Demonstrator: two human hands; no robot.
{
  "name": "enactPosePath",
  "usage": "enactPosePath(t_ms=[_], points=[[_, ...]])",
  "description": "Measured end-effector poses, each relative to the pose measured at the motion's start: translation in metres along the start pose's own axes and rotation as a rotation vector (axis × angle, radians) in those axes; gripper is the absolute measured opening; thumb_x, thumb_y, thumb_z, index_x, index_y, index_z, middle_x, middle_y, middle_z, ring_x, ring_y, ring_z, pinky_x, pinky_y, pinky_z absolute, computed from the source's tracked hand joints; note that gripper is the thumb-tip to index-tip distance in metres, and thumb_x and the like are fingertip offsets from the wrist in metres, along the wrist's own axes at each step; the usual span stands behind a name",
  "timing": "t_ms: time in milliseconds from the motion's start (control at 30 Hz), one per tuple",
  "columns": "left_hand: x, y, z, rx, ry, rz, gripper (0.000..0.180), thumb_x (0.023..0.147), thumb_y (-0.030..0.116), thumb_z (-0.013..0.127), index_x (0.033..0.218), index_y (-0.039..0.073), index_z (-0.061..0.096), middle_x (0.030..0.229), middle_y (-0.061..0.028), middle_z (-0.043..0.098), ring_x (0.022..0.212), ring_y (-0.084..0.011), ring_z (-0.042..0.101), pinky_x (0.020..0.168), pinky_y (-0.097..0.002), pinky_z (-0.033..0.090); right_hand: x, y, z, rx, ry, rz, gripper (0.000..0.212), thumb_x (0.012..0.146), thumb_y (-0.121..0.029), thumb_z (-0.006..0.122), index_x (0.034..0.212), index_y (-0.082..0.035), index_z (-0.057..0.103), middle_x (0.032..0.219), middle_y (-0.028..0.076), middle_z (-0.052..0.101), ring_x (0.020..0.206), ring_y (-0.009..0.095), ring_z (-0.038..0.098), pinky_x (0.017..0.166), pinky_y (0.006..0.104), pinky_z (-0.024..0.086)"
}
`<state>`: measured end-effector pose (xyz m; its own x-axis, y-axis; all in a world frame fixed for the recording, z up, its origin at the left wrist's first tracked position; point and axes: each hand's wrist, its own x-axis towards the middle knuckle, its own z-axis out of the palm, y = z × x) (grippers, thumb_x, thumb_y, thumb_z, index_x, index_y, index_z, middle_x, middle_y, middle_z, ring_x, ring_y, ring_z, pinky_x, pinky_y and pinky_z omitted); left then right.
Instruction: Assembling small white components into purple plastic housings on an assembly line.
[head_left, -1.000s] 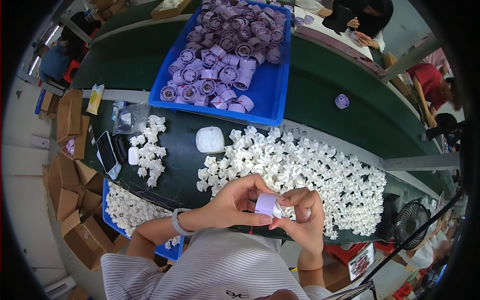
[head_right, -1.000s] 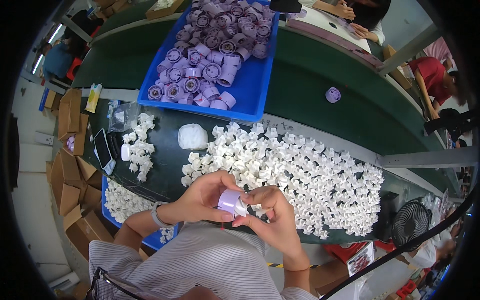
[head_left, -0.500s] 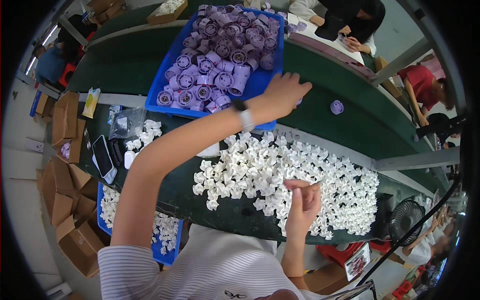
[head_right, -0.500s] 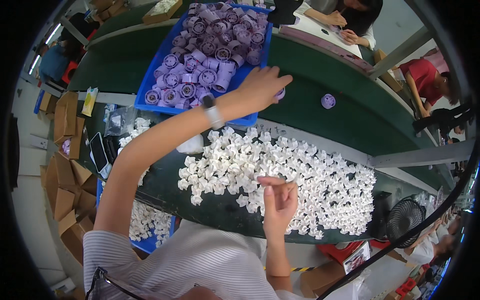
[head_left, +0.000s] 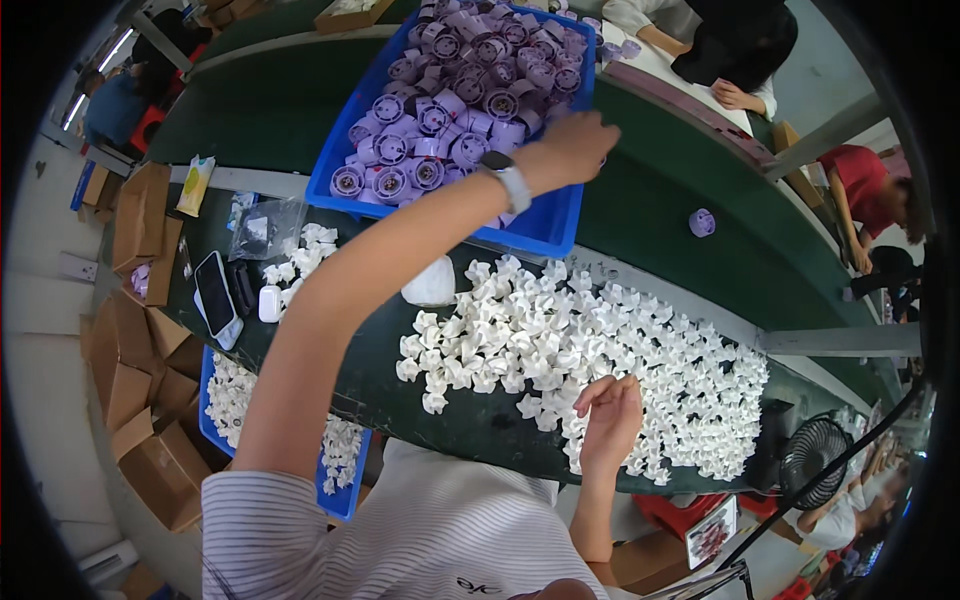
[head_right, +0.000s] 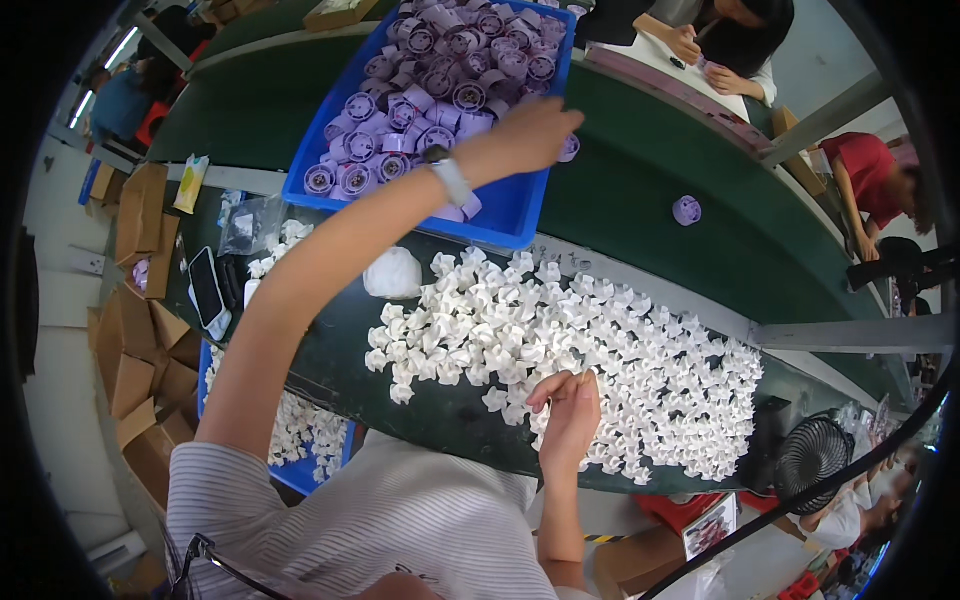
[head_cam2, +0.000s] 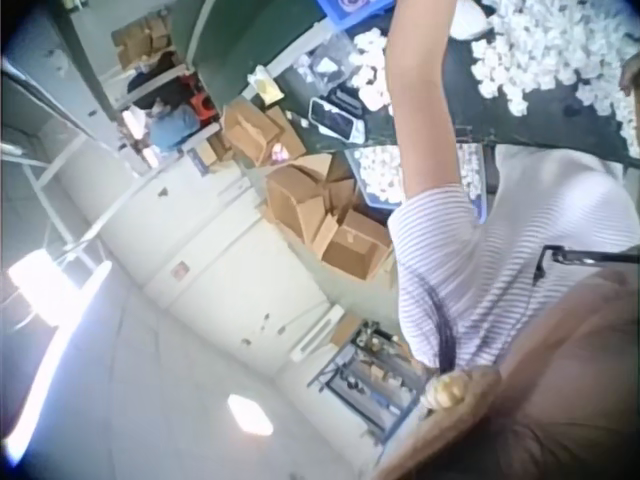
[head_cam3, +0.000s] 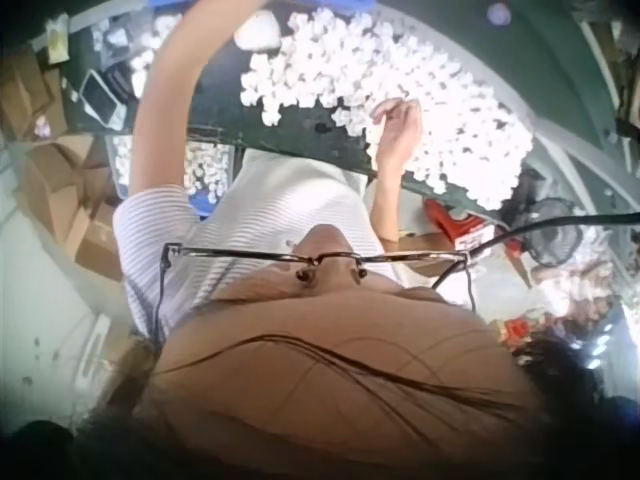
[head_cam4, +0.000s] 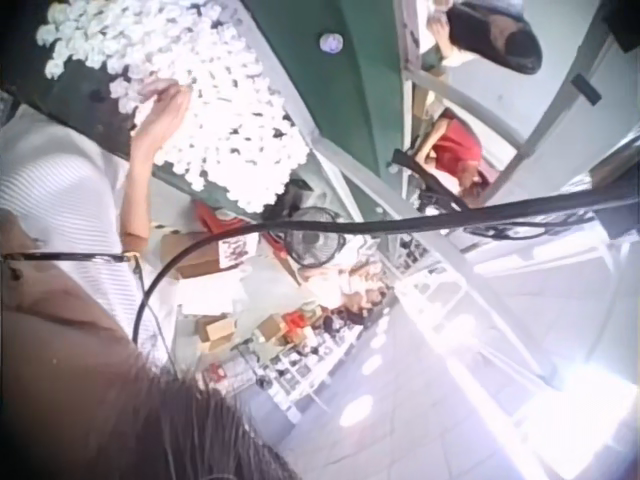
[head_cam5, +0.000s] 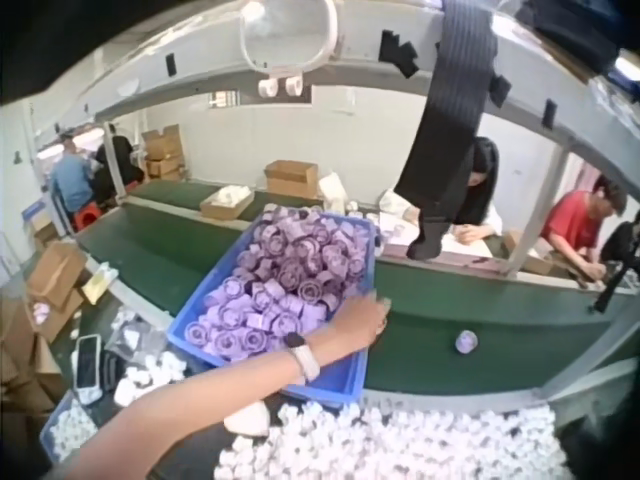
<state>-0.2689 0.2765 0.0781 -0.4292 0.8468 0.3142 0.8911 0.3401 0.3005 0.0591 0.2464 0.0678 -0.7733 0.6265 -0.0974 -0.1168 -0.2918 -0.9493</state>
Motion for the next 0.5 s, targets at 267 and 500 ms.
enactPosePath(t_ms=[267, 500], points=[[-0.078, -0.012, -0.038, 0.181, -0.647, -0.128, 0.035, 0.071, 0.029, 0.073, 0.086, -0.002, 0.067, 0.083, -0.0214, 0.066, 0.079, -0.0363, 0.065, 0.068, -0.0457, 0.051, 0.009, 0.007, 0.033, -0.402, -0.239, 0.035, 0.018, 0.095, -0.006, 0.042, 0.083, 0.002, 0.053, 0.073, 0.009, 0.061, 0.062, 0.010, 0.053, 0.059, 0.0225, 0.043], [-0.079, -0.008, -0.018, 0.234, -0.578, -0.201, 0.031, 0.074, 0.030, 0.069, 0.086, 0.001, 0.067, 0.087, -0.0175, 0.066, 0.082, -0.0352, 0.064, 0.064, -0.0421, 0.051, 0.023, 0.022, 0.080, -0.683, -0.340, -0.156, 0.005, 0.088, -0.003, 0.056, 0.091, -0.001, 0.058, 0.079, 0.014, 0.065, 0.066, 0.026, 0.063, 0.060, 0.0319, 0.048]])
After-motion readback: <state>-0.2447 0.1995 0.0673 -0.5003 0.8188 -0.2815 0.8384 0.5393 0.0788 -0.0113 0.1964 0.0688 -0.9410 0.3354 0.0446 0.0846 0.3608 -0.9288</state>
